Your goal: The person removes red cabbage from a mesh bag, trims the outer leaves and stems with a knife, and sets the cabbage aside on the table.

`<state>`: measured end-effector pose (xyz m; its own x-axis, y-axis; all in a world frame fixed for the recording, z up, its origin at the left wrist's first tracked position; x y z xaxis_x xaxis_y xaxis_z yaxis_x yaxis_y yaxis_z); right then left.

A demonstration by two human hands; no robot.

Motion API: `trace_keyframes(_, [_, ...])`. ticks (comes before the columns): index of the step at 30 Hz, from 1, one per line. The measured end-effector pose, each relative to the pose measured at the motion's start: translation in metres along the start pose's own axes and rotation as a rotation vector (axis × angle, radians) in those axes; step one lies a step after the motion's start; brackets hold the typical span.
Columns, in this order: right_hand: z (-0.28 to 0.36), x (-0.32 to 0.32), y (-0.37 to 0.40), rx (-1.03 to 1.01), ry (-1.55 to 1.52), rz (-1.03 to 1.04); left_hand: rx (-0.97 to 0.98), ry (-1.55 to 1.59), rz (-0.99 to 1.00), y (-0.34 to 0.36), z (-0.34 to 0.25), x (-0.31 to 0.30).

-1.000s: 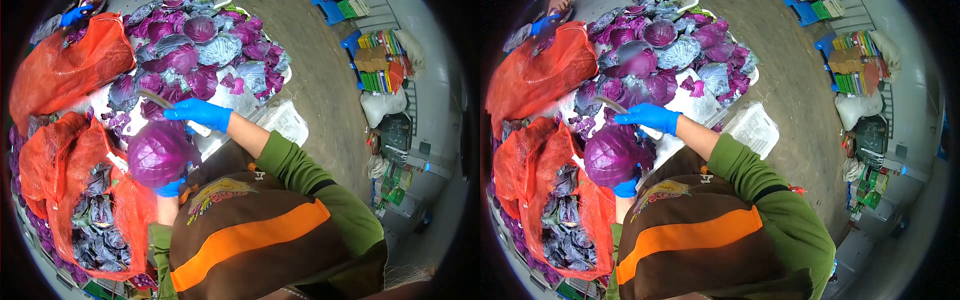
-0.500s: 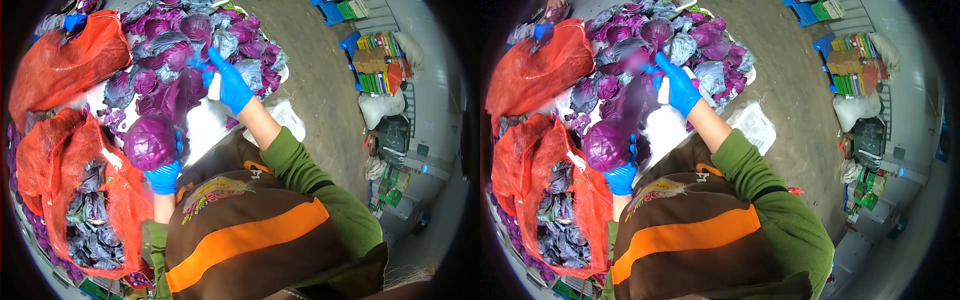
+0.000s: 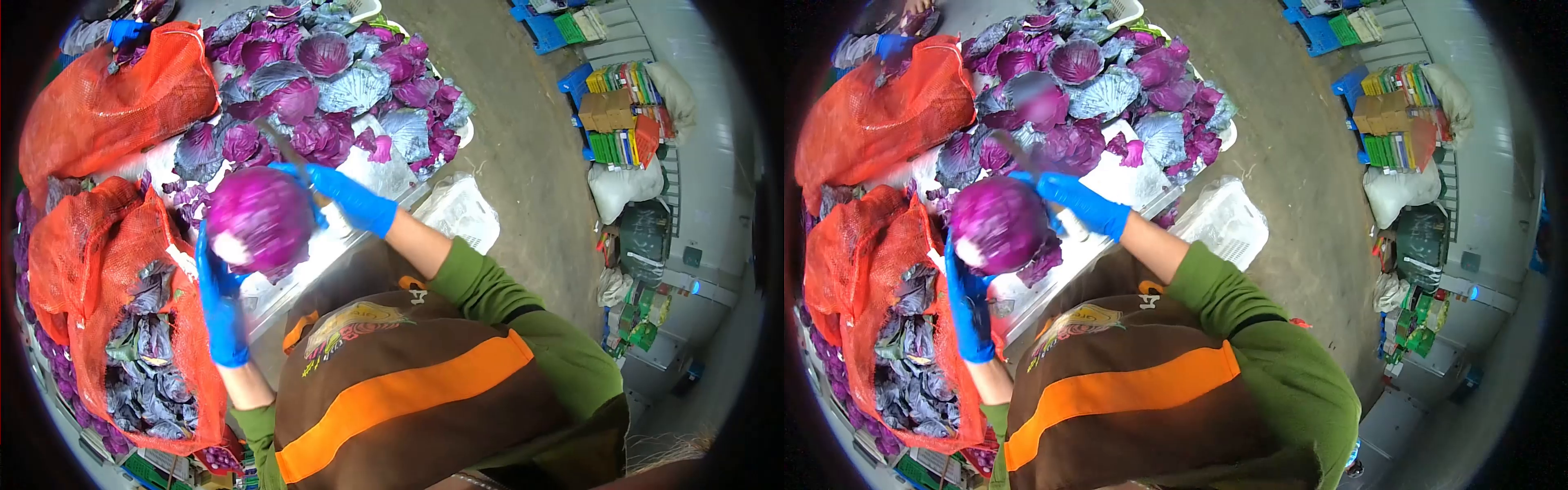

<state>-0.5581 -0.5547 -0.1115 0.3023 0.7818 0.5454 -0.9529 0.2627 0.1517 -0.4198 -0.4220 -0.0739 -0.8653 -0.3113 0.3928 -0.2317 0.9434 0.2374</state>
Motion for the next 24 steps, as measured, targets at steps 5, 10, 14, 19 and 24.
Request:
trace_keyframes(5, [-0.06, -0.01, -0.005, 0.079, -0.589, -0.153, 0.04, -0.129, -0.001, 0.015, -0.017, 0.023])
trace_keyframes(10, [-0.115, -0.033, -0.023, -0.185, -0.043, 0.037, 0.081, 0.009, 0.005, 0.038, -0.005, 0.017])
trace_keyframes(14, [-0.187, -0.05, -0.033, -0.088, -0.081, -0.174, 0.163, -0.08, -0.065, 0.046, -0.013, -0.021])
trace_keyframes(19, [-0.084, 0.061, -0.026, -0.075, -0.467, -0.162, 0.15, -0.028, -0.012, 0.061, -0.028, -0.063])
trace_keyframes(24, [-0.102, 0.138, -0.073, -0.187, -0.281, 0.14, 0.051, -0.07, 0.08, 0.113, -0.028, -0.117])
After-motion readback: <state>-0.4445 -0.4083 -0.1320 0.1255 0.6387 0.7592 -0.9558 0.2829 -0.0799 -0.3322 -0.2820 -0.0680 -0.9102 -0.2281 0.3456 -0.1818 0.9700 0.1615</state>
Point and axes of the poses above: each hand's wrist, its own y-axis away from the middle knuckle, its own x-axis out of the palm, z = x × y, the point moved 10 cm from there along -y, towards the middle knuckle, and after that the axes turned 11 degrees about z, right-handed, at the moved point
